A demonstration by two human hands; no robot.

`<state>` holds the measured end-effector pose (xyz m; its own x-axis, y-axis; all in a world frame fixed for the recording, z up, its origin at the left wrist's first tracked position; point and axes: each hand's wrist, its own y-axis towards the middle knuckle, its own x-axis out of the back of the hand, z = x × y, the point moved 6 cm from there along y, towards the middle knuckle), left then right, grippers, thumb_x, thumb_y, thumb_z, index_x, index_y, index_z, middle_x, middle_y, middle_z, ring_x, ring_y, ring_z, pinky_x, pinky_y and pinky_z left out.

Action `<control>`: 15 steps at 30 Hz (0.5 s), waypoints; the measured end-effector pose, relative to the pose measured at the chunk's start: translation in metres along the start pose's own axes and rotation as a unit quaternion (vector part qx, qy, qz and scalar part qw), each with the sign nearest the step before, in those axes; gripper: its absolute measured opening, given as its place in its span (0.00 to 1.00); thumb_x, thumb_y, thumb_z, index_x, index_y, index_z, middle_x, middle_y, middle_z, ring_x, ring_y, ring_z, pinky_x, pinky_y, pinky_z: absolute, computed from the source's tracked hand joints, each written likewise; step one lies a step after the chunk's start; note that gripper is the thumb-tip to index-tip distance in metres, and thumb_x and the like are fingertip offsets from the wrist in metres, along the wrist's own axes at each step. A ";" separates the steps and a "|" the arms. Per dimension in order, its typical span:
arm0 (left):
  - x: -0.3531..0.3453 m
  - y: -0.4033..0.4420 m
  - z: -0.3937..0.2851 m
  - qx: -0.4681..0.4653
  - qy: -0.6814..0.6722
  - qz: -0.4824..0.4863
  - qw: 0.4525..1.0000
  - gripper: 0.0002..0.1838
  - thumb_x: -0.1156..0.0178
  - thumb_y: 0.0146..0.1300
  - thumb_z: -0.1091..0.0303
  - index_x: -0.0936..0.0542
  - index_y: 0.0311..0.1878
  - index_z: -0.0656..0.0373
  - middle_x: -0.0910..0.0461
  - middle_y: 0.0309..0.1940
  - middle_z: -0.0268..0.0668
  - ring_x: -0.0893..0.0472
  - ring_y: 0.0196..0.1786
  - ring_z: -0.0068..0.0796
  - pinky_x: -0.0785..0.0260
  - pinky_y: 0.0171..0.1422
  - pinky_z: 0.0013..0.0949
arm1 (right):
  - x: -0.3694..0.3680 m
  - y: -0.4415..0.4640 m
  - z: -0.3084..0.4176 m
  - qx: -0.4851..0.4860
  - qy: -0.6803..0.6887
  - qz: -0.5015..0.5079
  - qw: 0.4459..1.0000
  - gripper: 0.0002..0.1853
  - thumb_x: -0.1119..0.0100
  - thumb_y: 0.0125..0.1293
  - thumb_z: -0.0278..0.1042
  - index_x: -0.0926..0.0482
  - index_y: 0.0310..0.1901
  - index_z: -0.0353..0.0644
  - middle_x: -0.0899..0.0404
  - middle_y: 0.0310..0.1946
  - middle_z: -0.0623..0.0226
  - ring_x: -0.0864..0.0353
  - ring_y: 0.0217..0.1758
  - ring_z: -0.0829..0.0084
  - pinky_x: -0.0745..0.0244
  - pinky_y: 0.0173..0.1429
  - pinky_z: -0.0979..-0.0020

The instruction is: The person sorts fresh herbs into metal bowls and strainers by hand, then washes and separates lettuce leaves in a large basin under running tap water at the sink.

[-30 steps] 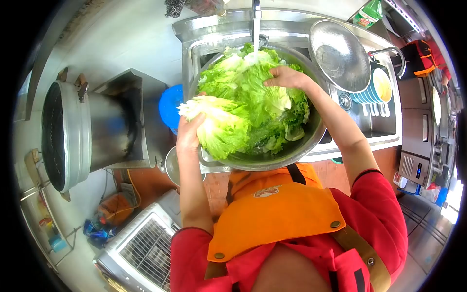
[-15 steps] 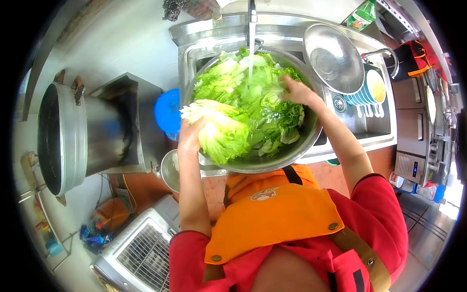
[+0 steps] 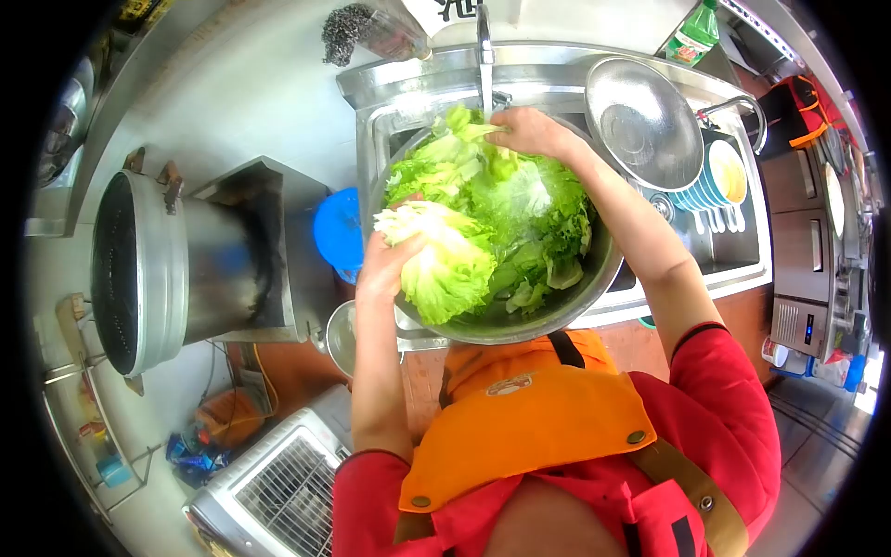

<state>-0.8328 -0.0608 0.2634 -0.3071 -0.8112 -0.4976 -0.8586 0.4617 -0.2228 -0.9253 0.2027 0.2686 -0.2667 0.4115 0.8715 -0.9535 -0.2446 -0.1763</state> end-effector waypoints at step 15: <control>-0.048 0.064 0.005 -0.010 0.113 0.084 0.990 0.42 0.33 0.54 0.76 0.42 0.72 0.60 0.30 0.60 0.37 0.28 0.59 0.26 0.35 0.64 0.30 | -0.018 -0.010 -0.006 -0.100 0.440 0.120 0.884 0.50 0.44 0.59 0.69 0.43 0.71 0.37 0.44 0.70 0.44 0.48 0.75 0.57 0.52 0.76 0.64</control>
<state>-0.8715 0.0093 0.2689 -0.5279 -0.7845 -0.3253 -0.7953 0.5911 -0.1349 -0.9114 0.2033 0.2514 -0.3860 0.9147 0.1198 -0.8372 -0.2928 -0.4619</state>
